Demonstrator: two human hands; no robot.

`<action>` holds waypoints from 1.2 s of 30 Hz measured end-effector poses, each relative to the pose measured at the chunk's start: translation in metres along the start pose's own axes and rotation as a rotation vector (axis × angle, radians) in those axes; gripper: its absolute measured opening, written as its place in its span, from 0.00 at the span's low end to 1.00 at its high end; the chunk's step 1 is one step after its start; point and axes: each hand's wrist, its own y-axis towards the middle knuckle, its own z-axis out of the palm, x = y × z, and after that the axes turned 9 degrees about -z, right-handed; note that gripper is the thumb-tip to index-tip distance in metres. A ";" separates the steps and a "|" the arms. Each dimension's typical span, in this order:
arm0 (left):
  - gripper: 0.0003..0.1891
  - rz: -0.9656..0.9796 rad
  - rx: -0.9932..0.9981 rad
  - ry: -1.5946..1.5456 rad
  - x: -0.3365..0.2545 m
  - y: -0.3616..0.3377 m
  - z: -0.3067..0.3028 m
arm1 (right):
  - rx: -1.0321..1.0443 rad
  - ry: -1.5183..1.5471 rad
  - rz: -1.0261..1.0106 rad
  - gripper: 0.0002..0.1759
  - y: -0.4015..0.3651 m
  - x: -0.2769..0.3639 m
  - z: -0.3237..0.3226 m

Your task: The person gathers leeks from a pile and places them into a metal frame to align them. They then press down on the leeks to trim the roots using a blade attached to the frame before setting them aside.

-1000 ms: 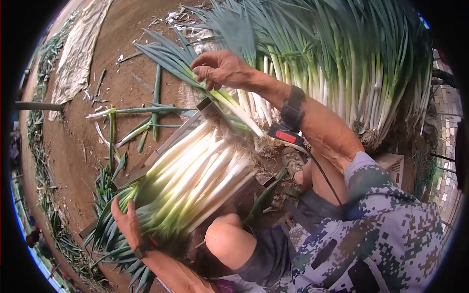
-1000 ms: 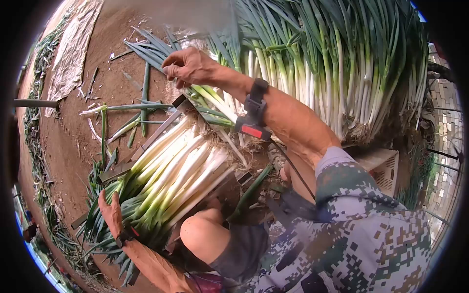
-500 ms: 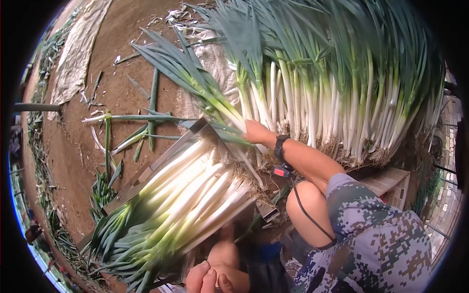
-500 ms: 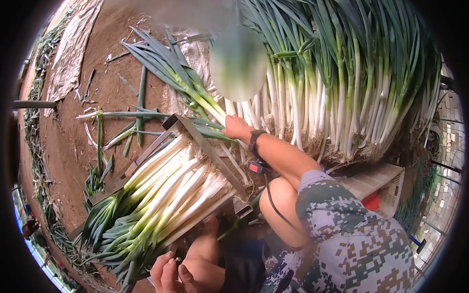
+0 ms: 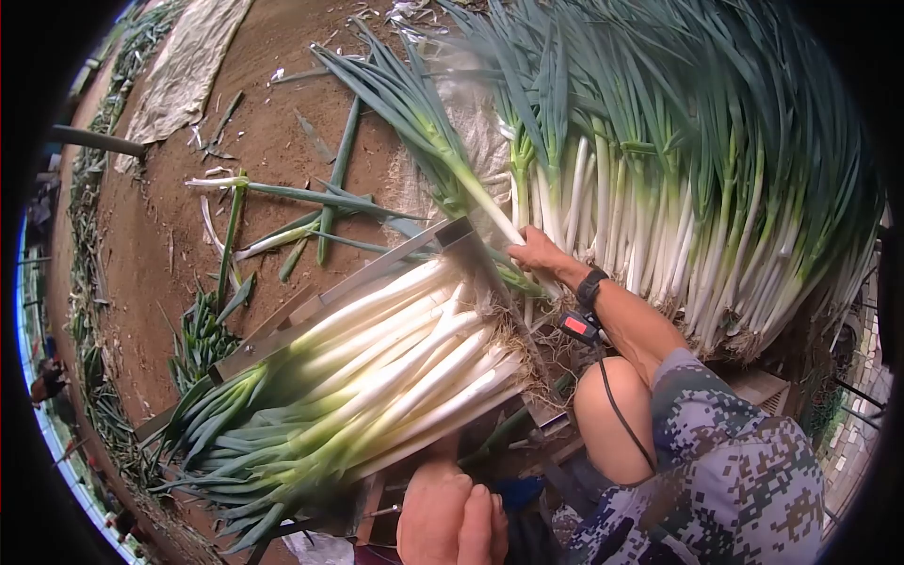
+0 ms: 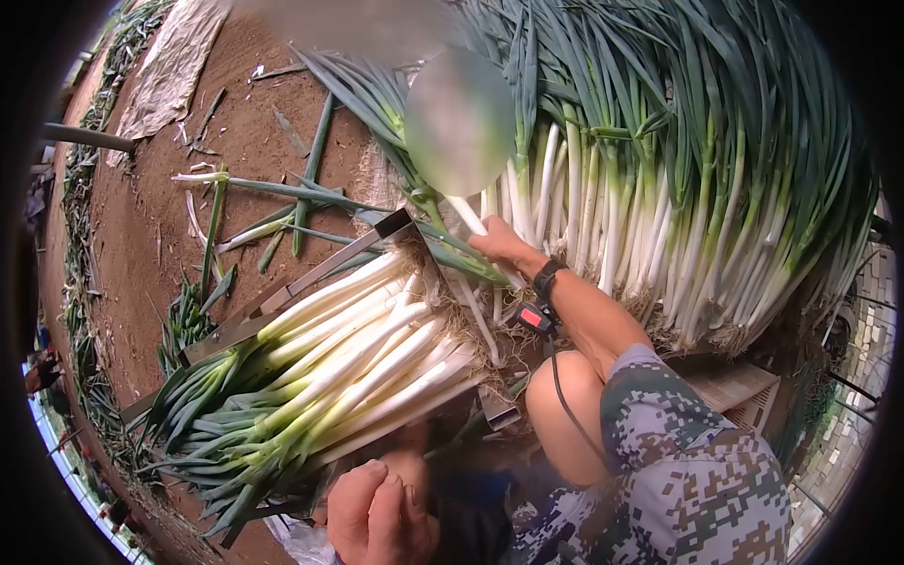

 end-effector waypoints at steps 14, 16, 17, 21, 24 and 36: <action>0.13 0.167 -0.111 -0.146 -0.013 -0.025 0.027 | 0.206 0.309 -0.389 0.29 -0.200 0.231 -0.079; 0.14 0.172 -0.139 -0.152 -0.012 -0.029 0.024 | 0.204 0.345 -0.439 0.32 -0.226 0.245 -0.068; 0.14 0.177 -0.151 -0.158 -0.011 -0.031 0.022 | 0.242 0.335 -0.475 0.33 -0.239 0.254 -0.062; 0.15 0.154 -0.222 -0.222 -0.001 -0.038 0.012 | 0.365 0.235 -0.626 0.36 -0.261 0.272 -0.033; 0.15 0.089 -0.266 -0.253 0.008 -0.042 -0.018 | 0.462 0.180 -0.690 0.35 -0.270 0.288 -0.003; 0.31 -0.329 -0.199 0.428 0.226 -0.071 -0.039 | 0.403 -0.759 -1.144 0.15 -0.155 0.206 0.094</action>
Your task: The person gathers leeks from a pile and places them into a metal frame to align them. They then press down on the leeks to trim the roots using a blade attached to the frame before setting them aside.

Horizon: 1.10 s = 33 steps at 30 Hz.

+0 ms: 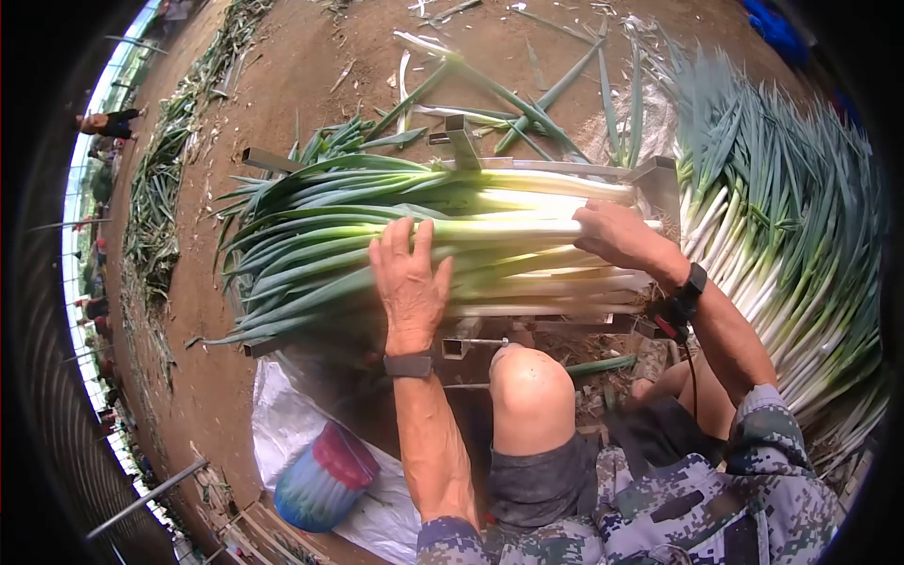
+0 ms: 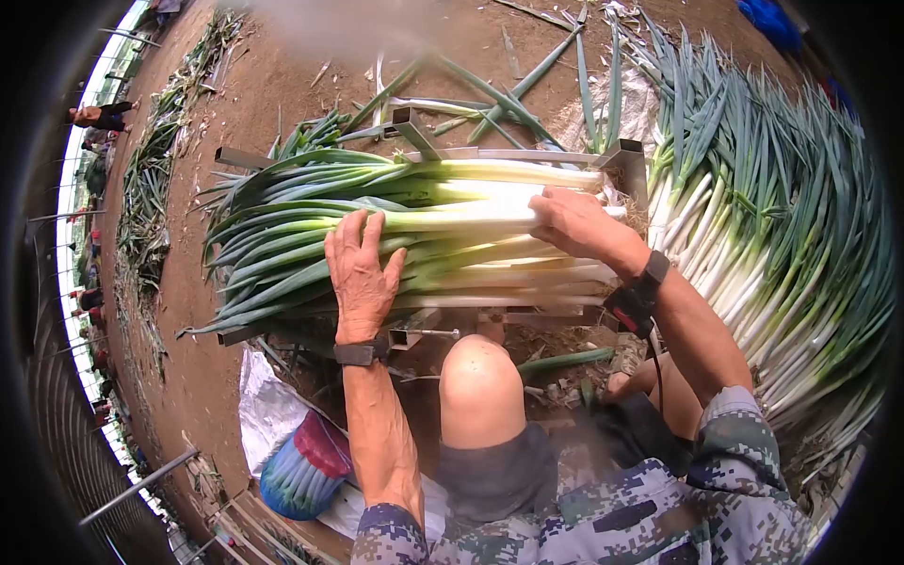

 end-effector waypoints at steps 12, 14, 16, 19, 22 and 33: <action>0.30 -0.079 -0.037 0.117 0.013 0.058 0.024 | -0.349 -0.249 0.104 0.17 0.036 -0.028 -0.011; 0.30 -0.092 0.060 0.154 0.023 0.068 0.045 | -0.317 -0.242 0.258 0.16 0.038 -0.045 0.011; 0.30 -0.108 0.165 0.169 0.024 0.077 0.052 | -0.319 -0.226 0.287 0.16 0.031 -0.058 0.034; 0.31 -0.096 0.192 0.206 0.025 0.083 0.053 | -0.307 -0.200 0.335 0.16 0.034 -0.067 0.045; 0.32 -0.101 0.168 0.199 0.025 0.089 0.058 | -0.354 -0.145 0.346 0.17 0.034 -0.064 0.037; 0.22 0.034 0.311 0.202 0.011 0.125 -0.012 | -0.261 0.162 0.349 0.28 0.026 -0.055 -0.002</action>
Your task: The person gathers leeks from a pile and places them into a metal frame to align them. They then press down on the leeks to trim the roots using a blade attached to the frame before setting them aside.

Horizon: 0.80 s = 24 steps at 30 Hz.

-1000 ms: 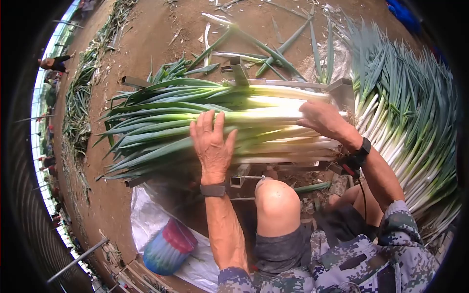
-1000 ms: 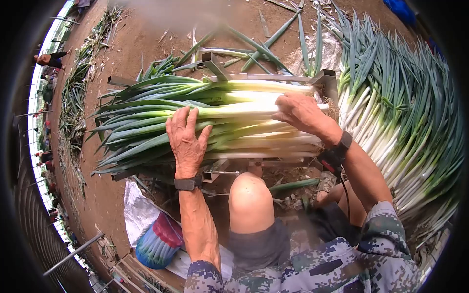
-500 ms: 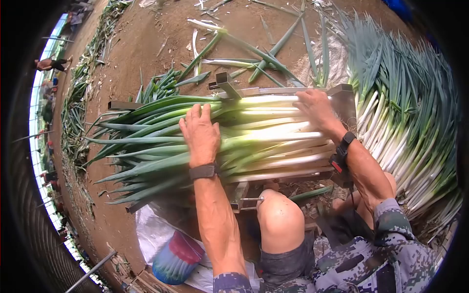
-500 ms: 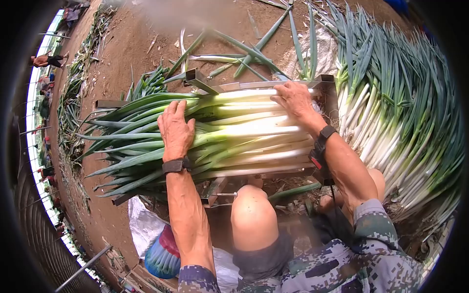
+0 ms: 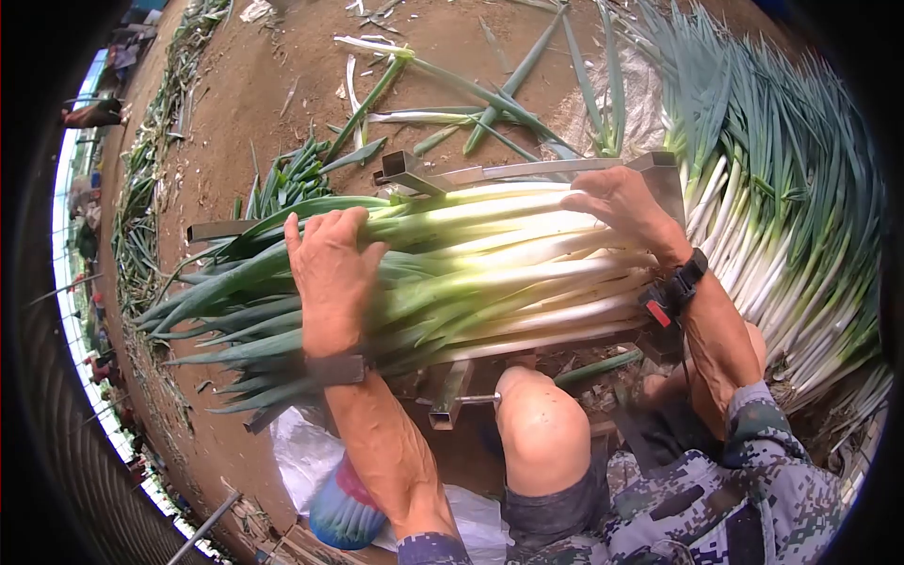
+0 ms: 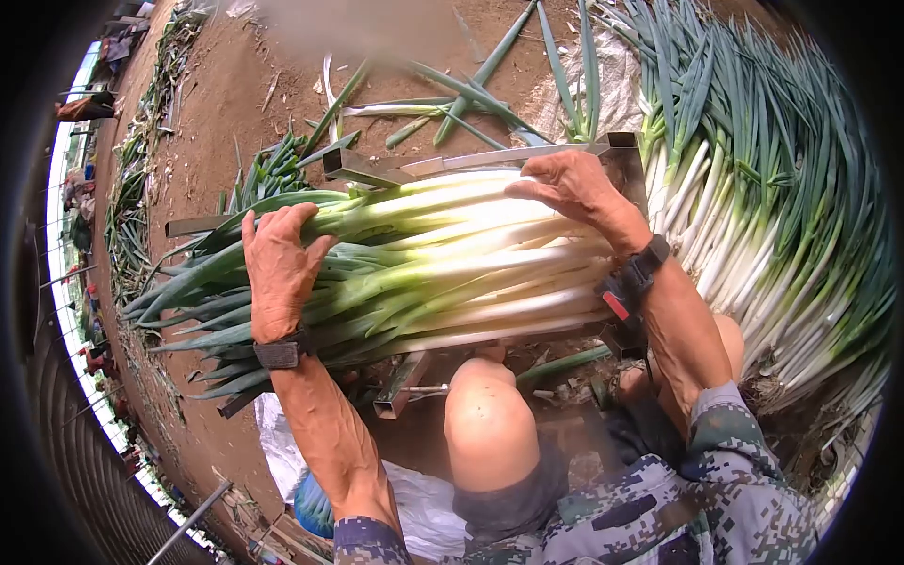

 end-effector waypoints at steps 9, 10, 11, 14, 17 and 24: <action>0.33 -0.057 0.078 0.081 -0.001 0.031 0.092 | -0.340 -0.430 -0.088 0.26 0.024 -0.025 0.061; 0.33 -0.070 0.078 0.088 -0.003 0.035 0.095 | -0.394 -0.475 -0.131 0.25 0.028 -0.030 0.062; 0.33 -0.077 0.090 0.097 -0.004 0.035 0.099 | -0.391 -0.453 -0.142 0.24 0.028 -0.035 0.064; 0.34 -0.097 0.146 0.122 0.000 0.035 0.115 | -0.163 -0.447 -0.036 0.24 0.027 -0.041 0.067; 0.34 -0.132 0.201 0.134 -0.002 0.042 0.116 | -0.172 -0.383 -0.012 0.25 0.032 -0.047 0.069; 0.29 0.024 0.183 -0.471 0.005 0.046 0.093 | -0.175 -0.206 0.037 0.29 0.028 -0.048 0.065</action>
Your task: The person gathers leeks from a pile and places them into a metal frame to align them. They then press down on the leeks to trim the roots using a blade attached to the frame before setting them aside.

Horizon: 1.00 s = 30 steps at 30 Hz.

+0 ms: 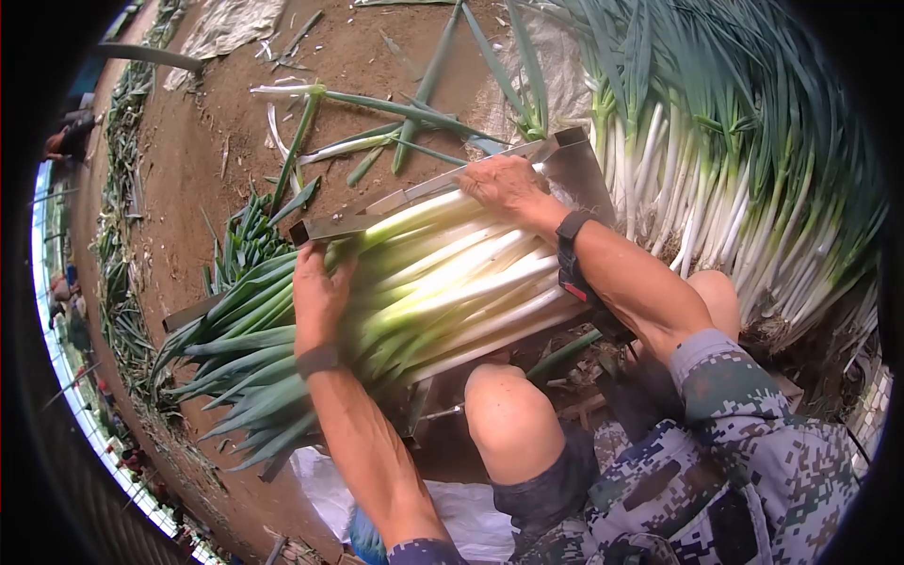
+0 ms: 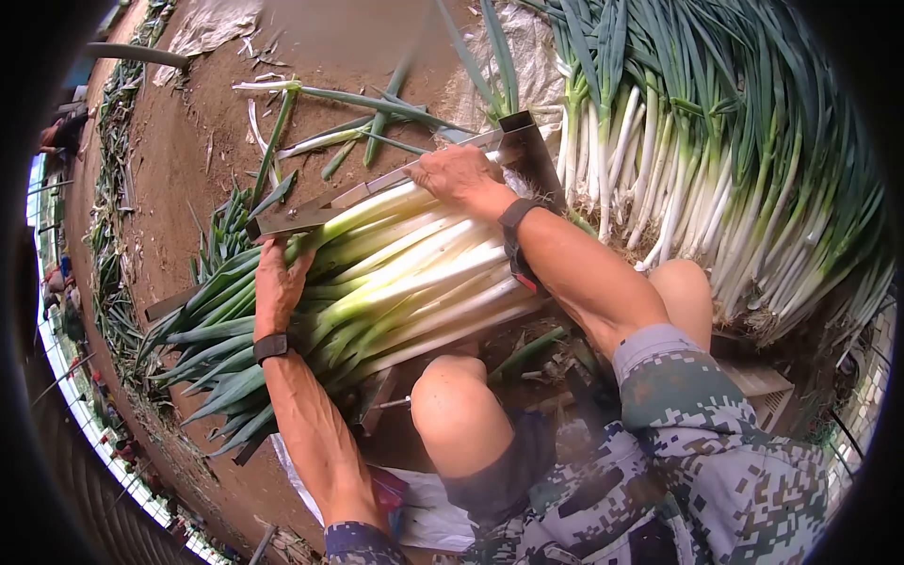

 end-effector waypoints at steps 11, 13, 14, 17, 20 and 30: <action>0.15 0.066 -0.027 0.262 -0.065 -0.117 -0.007 | -0.370 0.042 -0.221 0.25 -0.008 0.022 -0.055; 0.14 0.124 -0.081 0.241 -0.064 -0.112 -0.007 | -0.157 0.328 -0.137 0.26 -0.022 0.051 -0.083; 0.14 0.153 -0.107 0.233 -0.062 -0.109 -0.009 | -0.052 0.474 -0.091 0.27 -0.029 0.064 -0.091; 0.13 0.152 -0.208 0.144 -0.066 -0.089 -0.021 | 0.114 0.095 -0.251 0.27 -0.035 0.084 -0.108; 0.13 0.143 -0.138 0.177 -0.062 -0.070 -0.014 | -0.068 0.002 -0.228 0.24 -0.031 0.082 -0.083; 0.19 -0.077 0.030 0.323 -0.078 -0.115 -0.024 | -0.220 -0.021 -0.127 0.12 -0.050 0.055 -0.023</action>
